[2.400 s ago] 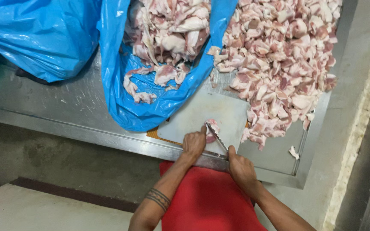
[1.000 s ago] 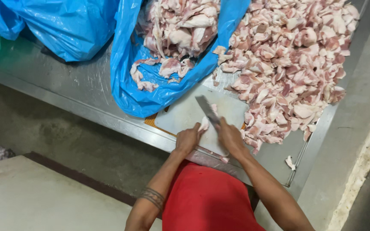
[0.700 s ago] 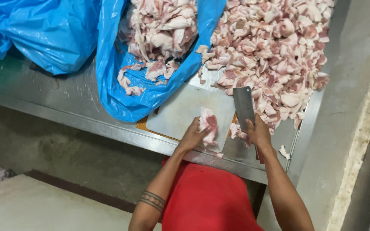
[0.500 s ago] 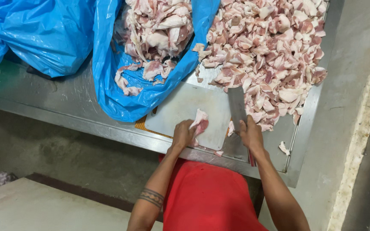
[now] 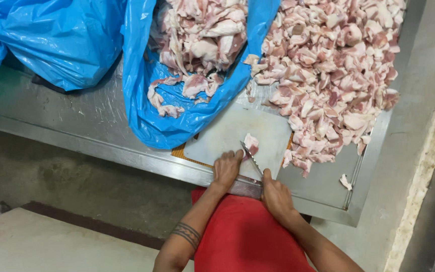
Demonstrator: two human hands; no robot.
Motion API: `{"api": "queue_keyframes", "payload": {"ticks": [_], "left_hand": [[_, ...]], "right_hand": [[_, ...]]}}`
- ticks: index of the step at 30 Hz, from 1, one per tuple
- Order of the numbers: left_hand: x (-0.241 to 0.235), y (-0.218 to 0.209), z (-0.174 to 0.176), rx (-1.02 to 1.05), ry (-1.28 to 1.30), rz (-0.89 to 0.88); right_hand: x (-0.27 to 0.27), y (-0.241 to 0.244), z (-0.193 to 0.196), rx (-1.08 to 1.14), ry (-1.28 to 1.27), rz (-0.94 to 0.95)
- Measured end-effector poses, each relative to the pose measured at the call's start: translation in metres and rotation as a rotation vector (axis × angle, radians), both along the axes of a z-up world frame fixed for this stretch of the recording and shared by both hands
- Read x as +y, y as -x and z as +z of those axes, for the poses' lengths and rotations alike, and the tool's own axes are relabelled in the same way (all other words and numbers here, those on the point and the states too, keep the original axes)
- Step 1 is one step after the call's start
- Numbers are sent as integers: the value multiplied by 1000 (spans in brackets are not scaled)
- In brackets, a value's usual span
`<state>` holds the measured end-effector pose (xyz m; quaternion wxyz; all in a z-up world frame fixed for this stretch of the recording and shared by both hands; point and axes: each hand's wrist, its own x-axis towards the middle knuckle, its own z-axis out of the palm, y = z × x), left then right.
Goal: The person chops meat on a cutting board using a cleaver, then gathers the pieces and puts them into a blue plastic bag.
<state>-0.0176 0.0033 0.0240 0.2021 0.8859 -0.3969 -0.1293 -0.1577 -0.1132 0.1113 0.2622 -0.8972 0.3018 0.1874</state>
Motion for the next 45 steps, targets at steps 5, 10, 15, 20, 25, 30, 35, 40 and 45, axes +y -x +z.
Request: {"api": "queue_keyframes", "payload": {"ticks": [5,10,15,20,25,30,35,40,45], "left_hand": [[6,-10,-24,64,77,27],[14,-35,-26,4,18,19],[5,-36,-23,8,72,41],[10,-36,-30,19,53,21],[10,-39,-36,18,63,25],[11,-33,-37,5,84,6],[8,-47,-6,120,22,23],[35,-57,37,490,131,169],[48,-34,0,262,166,161]], "right_hand": [[-3,-79,-48,-294,88,150],[-17,-114,-57,-165,52,61],[-63,-52,-50,-310,61,-50],[-81,-56,-28,-374,91,-363],[-9,-32,-8,31,164,-70],[9,-43,-32,-57,-29,-122],[-21,-138,-65,-315,139,-56],[-5,-84,0,-247,55,-49],[20,-33,19,103,-145,-15]]}}
